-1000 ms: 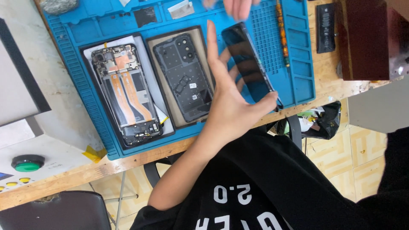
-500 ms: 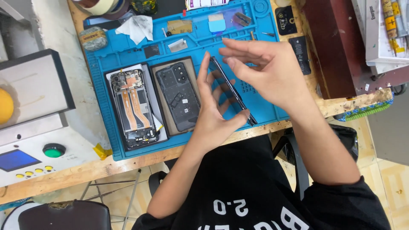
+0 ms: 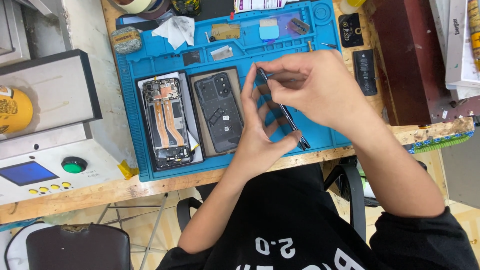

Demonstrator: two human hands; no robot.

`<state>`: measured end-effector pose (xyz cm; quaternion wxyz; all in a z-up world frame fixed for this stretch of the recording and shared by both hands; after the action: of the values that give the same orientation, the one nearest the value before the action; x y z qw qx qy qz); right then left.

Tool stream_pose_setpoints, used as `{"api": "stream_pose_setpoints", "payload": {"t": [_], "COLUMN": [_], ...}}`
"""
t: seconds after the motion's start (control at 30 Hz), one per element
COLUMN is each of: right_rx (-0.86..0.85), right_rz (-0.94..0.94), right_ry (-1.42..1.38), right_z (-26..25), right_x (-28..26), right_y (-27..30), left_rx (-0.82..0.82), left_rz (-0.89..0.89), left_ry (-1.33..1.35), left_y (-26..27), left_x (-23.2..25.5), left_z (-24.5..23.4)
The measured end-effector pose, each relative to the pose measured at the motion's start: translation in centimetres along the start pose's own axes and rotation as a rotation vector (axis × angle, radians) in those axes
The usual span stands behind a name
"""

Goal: The person disassembles a smartphone, removing the back cover and separating the screen assembly from the chassis. They then use a small brush to clean a tiny component held in their fingers.

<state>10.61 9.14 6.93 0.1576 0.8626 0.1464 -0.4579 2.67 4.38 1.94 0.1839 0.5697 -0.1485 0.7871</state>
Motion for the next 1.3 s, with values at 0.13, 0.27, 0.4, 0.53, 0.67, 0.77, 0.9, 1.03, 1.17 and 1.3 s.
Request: {"api": "stream_pose_setpoints", "payload": {"t": [0.13, 0.27, 0.4, 0.53, 0.67, 0.77, 0.9, 1.03, 1.17, 1.3], "right_rx": [0.057, 0.074, 0.082, 0.083, 0.090, 0.092, 0.084, 0.033, -0.029, 0.338], "right_rz": [-0.122, -0.154, -0.176, -0.128, -0.126, -0.129, -0.146, -0.141, -0.156, -0.129], "right_ry": [0.135, 0.211, 0.203, 0.215, 0.263, 0.267, 0.287, 0.369, 0.136, 0.008], "right_z": [0.0, 0.2, 0.2, 0.2, 0.0, -0.3, -0.8, -1.1, -1.1, -1.4], "right_x": [-0.5, -0.6, -0.4, -0.1, -0.7, -0.7, -1.1, -1.8, -0.9, 2.9], "right_y": [-0.4, -0.3, -0.7, -0.8, -1.1, -1.0, -0.8, -0.9, 1.2, 4.6], "left_rx": [-0.002, -0.001, 0.000, 0.013, 0.013, 0.018, -0.010, -0.028, 0.015, 0.070], "left_rz": [0.004, 0.009, -0.005, -0.024, -0.016, -0.019, 0.010, 0.042, 0.104, 0.081], "left_ry": [0.024, 0.052, 0.047, 0.069, 0.064, 0.059, 0.038, 0.110, 0.167, 0.198], "left_y": [0.0, 0.1, 0.0, 0.1, 0.1, 0.1, 0.1, 0.2, 0.4, 0.5], "left_x": [-0.2, -0.3, -0.4, -0.5, -0.3, 0.0, -0.1, -0.8, -1.4, -2.5], "left_z": [-0.1, -0.2, -0.3, -0.4, -0.3, 0.0, 0.2, 0.2, -0.4, -0.8]}}
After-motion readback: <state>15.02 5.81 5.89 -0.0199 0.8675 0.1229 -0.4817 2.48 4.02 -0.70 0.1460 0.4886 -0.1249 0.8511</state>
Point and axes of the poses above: each hand's wrist, its own y-axis away from the middle knuckle, its own z-axis out of the palm, x = y × z, the point moved 6 cm from there along -y, towards the middle knuckle, and after that the axes turned 9 degrees about -x, right-handed, at the moved point
